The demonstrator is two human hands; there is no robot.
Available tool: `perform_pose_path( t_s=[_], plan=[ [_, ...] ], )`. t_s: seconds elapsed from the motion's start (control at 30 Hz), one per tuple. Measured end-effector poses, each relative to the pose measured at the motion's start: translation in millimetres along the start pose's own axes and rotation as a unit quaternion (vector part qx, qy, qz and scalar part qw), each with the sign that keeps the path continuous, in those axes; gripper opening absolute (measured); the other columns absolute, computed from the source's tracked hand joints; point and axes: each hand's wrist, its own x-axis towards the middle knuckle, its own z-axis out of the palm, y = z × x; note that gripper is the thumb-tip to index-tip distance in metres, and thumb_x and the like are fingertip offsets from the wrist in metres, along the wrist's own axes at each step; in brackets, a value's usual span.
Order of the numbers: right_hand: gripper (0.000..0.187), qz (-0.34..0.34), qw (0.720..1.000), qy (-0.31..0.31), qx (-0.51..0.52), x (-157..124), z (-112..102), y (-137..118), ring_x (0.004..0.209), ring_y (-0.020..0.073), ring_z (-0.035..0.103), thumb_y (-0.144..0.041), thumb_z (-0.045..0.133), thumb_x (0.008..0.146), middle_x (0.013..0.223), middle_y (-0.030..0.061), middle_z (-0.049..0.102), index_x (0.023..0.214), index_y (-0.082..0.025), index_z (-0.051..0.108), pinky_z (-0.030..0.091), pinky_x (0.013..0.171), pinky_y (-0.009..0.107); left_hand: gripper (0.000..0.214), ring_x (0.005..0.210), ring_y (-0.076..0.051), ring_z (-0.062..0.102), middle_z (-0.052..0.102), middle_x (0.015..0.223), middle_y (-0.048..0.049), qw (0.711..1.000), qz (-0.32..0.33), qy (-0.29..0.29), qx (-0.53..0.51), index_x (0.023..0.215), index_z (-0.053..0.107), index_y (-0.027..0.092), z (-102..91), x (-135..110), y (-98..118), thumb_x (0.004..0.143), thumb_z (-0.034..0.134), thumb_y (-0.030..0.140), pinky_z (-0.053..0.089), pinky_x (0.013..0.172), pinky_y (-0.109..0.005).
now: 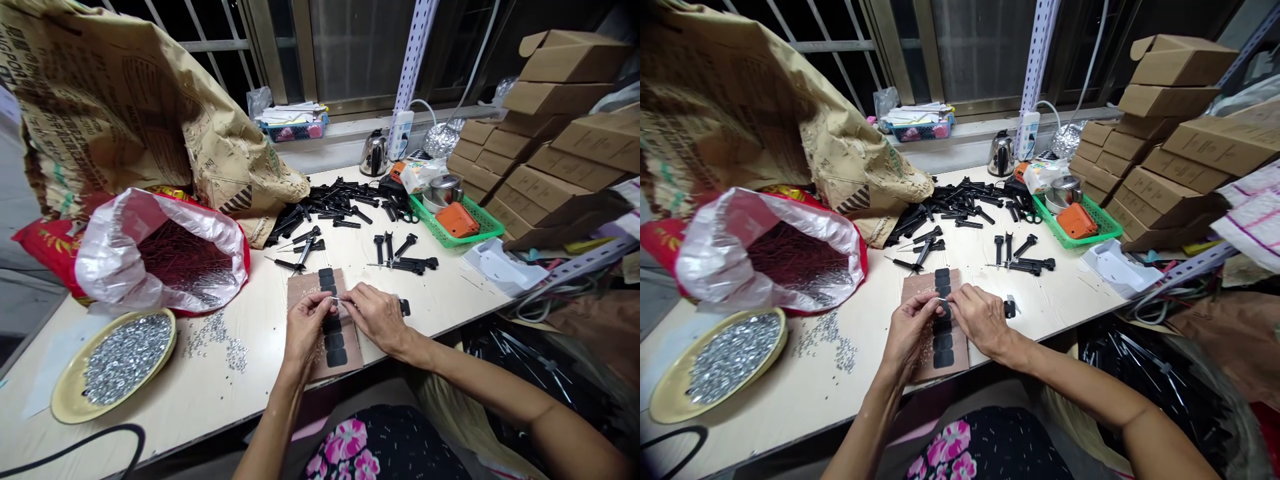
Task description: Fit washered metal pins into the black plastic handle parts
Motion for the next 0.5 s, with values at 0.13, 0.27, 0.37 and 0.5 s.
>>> perform_pose_path(
  t_s=[0.13,0.27,0.37,0.5],
  plan=[
    [0.018,-0.009,0.999,0.023,-0.028,-0.4,3.8,-0.6,0.076,0.0135,0.057,-0.025,0.044,0.095,0.085,0.0014,0.064,0.095,-0.021,0.061,0.034,0.065,0.026,0.029,0.062,-0.008,0.060,0.066,0.067,0.0000,1.000,-0.003,0.004,-0.018,0.089,0.067,0.013,1.7,-0.5,0.9,0.067,0.076,0.028,0.047,0.066,-0.019],
    [0.019,-0.007,0.999,0.027,-0.019,-0.9,7.4,-1.0,0.074,0.0132,0.057,-0.026,0.044,0.095,0.085,0.0024,0.064,0.093,-0.019,0.061,0.035,0.064,0.026,0.029,0.061,-0.008,0.061,0.067,0.066,-0.0004,0.999,-0.008,-0.001,-0.036,0.088,0.066,0.012,3.6,-0.4,0.3,0.066,0.077,0.026,0.048,0.067,-0.019],
    [0.021,-0.004,1.000,0.010,0.003,-0.2,9.1,-0.2,0.075,0.0131,0.058,-0.028,0.041,0.096,0.087,0.0042,0.064,0.095,-0.019,0.060,0.036,0.063,0.024,0.030,0.061,-0.009,0.062,0.068,0.066,-0.0017,0.999,-0.012,-0.003,-0.046,0.088,0.066,0.011,5.9,-0.2,-0.6,0.065,0.078,0.026,0.049,0.067,-0.021],
    [0.024,0.028,0.997,-0.035,0.065,2.8,10.9,2.6,0.077,0.0126,0.059,-0.030,0.038,0.097,0.091,0.0043,0.061,0.098,-0.021,0.059,0.040,0.062,0.022,0.032,0.060,-0.009,0.062,0.067,0.066,-0.0013,0.998,-0.012,0.009,-0.059,0.086,0.066,0.011,7.5,0.9,-1.5,0.062,0.079,0.026,0.050,0.067,-0.021]
  ],
)
